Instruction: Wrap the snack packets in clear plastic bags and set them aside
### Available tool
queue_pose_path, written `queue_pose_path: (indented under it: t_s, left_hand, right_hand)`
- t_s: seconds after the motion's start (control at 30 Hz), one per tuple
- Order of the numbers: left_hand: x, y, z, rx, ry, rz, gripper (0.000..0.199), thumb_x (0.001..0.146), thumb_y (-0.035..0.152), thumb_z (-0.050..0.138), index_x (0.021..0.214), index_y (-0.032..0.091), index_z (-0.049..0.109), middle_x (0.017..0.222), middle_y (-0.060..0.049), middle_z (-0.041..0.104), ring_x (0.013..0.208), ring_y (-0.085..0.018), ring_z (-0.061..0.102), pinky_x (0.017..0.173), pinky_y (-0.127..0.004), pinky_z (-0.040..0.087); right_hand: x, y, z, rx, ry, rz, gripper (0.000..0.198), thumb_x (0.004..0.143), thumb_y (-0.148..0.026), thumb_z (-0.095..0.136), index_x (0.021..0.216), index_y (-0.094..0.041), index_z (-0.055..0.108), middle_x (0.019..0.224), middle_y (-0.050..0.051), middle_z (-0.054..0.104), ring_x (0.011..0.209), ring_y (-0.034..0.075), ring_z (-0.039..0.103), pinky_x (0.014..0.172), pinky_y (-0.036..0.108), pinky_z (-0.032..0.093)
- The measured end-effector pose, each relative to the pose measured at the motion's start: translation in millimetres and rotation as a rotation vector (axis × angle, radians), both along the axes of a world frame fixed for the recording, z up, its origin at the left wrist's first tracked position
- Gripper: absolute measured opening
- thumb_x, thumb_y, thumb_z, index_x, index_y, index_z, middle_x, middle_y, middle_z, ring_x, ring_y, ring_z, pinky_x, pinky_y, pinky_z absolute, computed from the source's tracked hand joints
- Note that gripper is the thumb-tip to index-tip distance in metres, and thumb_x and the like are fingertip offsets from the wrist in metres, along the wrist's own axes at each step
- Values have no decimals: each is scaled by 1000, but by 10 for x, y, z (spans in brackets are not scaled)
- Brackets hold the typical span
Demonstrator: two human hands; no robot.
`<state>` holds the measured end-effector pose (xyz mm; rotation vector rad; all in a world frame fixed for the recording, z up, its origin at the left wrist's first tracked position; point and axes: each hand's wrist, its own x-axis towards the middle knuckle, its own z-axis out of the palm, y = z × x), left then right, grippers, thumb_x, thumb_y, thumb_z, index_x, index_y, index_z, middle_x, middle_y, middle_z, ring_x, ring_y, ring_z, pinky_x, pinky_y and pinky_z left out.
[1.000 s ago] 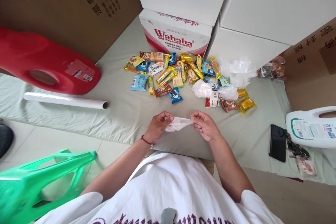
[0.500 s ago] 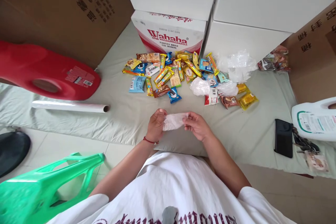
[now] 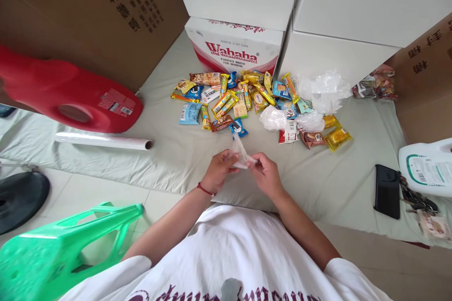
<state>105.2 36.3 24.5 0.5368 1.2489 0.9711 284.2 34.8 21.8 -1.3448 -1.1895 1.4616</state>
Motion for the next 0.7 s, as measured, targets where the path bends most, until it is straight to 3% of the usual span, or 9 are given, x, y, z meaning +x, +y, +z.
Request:
queue_pose_path:
  t_s: [0.1,0.17,0.23,0.3,0.4,0.5,0.6,0.7]
  left_hand:
    - [-30,73,-38,-24,-176,167,49,54,43,94,73,19,56,76,4,61,69,-11,61,65,-26,55]
    - [-64,88,-72,-14,-273,211,50,54,39,95,74,19,55,77,4,63,70,-11,63,68,-26,56]
    - [-83,73,-99,8,-297,223,50,55,40,95,74,19,53,76,4,64,70,-11,64,67,-25,54]
    - [-83,49,-117,31,-258,228,51,57,43,94,73,20,51,73,5,62,65,-9,62,62,-23,50]
    - [-62,24,-131,43,-161,211,53,59,48,92,73,21,49,69,6,60,62,-10,59,54,-21,44]
    - [-31,8,-131,43,-123,180,51,59,49,92,73,20,52,67,6,60,65,-11,60,55,-21,42]
    - [-13,-25,-119,82,-157,138,46,63,51,90,73,20,58,68,5,63,64,-10,59,59,-23,45]
    - [-28,-78,-107,119,-212,80,44,62,48,92,82,18,67,79,1,71,74,-12,65,73,-27,53]
  right_hand:
    - [-2,-39,-80,-105,127,-153,40,76,-59,81,86,-24,63,76,-1,64,70,14,56,68,28,50]
    - [43,-63,-146,-263,185,-112,49,72,-66,81,82,-22,61,79,2,66,68,14,57,65,28,50]
    - [112,-98,-170,-280,84,-48,51,75,-69,77,81,-21,62,80,4,67,67,15,56,61,29,49]
    - [180,-134,-120,-52,-148,-114,43,85,-64,70,85,-22,63,82,4,65,72,17,57,65,31,50]
    - [209,-155,46,433,-468,-238,23,97,-47,61,94,-25,65,91,6,64,83,20,58,78,36,51]
    - [113,-119,152,716,-605,7,23,95,-44,66,109,-26,68,107,10,66,99,25,60,91,42,50]
    - [-28,-57,97,748,-649,321,24,98,-41,63,114,-26,72,109,11,70,103,27,58,93,45,48]
    - [-110,-20,-14,599,-508,316,22,102,-35,54,101,-27,75,92,8,71,89,24,59,85,42,48]
